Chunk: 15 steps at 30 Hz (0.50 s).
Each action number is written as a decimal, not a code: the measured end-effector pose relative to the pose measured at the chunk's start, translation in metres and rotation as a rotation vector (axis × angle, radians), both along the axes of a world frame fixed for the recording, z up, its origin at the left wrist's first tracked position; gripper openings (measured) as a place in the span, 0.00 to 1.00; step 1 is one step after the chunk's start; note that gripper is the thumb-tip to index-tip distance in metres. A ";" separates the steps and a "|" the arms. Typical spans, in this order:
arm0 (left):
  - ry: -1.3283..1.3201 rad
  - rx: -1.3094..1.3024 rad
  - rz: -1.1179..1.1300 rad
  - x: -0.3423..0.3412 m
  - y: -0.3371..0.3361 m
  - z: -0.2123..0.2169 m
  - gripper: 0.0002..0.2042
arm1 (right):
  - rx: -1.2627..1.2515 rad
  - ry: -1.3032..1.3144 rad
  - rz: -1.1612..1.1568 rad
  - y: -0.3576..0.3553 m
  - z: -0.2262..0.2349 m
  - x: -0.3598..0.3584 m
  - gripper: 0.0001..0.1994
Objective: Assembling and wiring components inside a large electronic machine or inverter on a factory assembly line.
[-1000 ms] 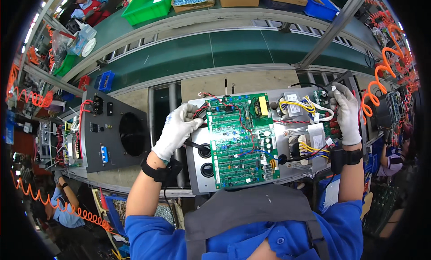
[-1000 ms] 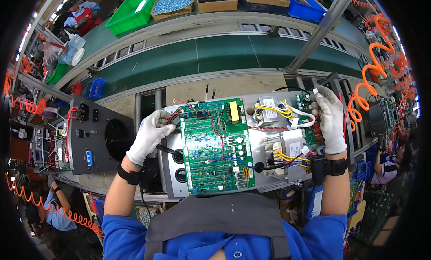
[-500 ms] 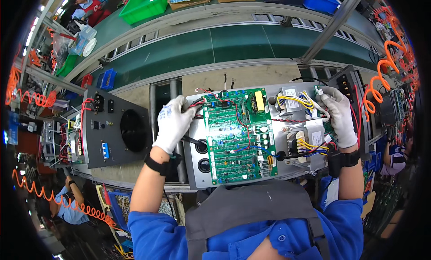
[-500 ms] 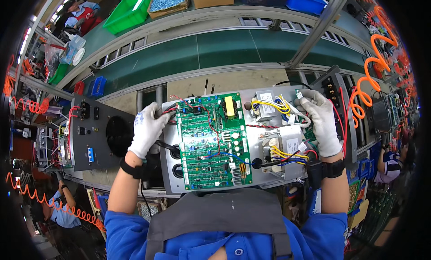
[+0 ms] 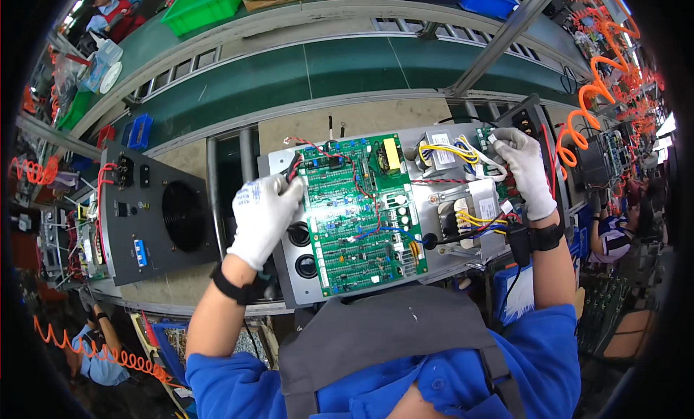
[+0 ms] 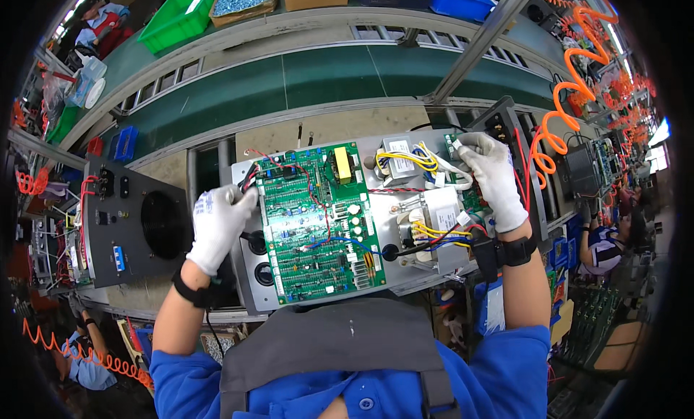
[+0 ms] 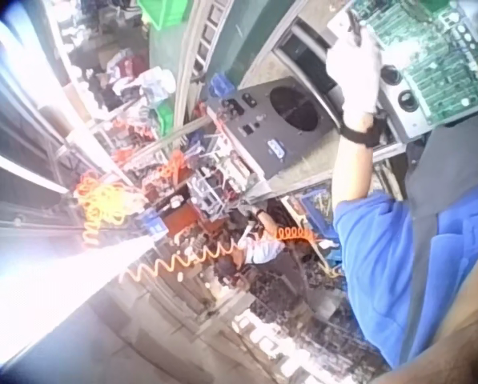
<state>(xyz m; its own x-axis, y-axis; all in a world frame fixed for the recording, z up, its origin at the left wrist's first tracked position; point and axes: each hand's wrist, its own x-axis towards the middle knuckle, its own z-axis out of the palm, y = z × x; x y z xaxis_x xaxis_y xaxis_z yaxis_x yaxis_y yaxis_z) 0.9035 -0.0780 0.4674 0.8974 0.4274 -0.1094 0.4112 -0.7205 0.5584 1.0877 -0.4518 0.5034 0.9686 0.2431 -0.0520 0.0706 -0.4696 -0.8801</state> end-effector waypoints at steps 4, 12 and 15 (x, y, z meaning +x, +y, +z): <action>-0.115 0.300 0.030 0.006 0.026 -0.018 0.18 | -0.109 -0.116 0.005 -0.002 0.006 0.004 0.10; -0.018 -0.232 -0.067 0.000 0.027 -0.009 0.09 | -0.262 -0.121 0.017 0.001 0.004 0.016 0.09; -0.172 -0.693 0.090 -0.010 0.025 -0.023 0.08 | -0.389 -0.348 0.052 -0.014 -0.001 0.032 0.09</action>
<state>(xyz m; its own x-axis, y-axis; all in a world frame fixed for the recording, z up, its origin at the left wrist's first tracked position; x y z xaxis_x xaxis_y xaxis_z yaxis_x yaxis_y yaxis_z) 0.8937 -0.0531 0.4448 0.8910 0.3837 -0.2427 0.3175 -0.1447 0.9371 1.1195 -0.4657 0.5027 0.9316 0.3186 0.1747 0.3601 -0.7451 -0.5614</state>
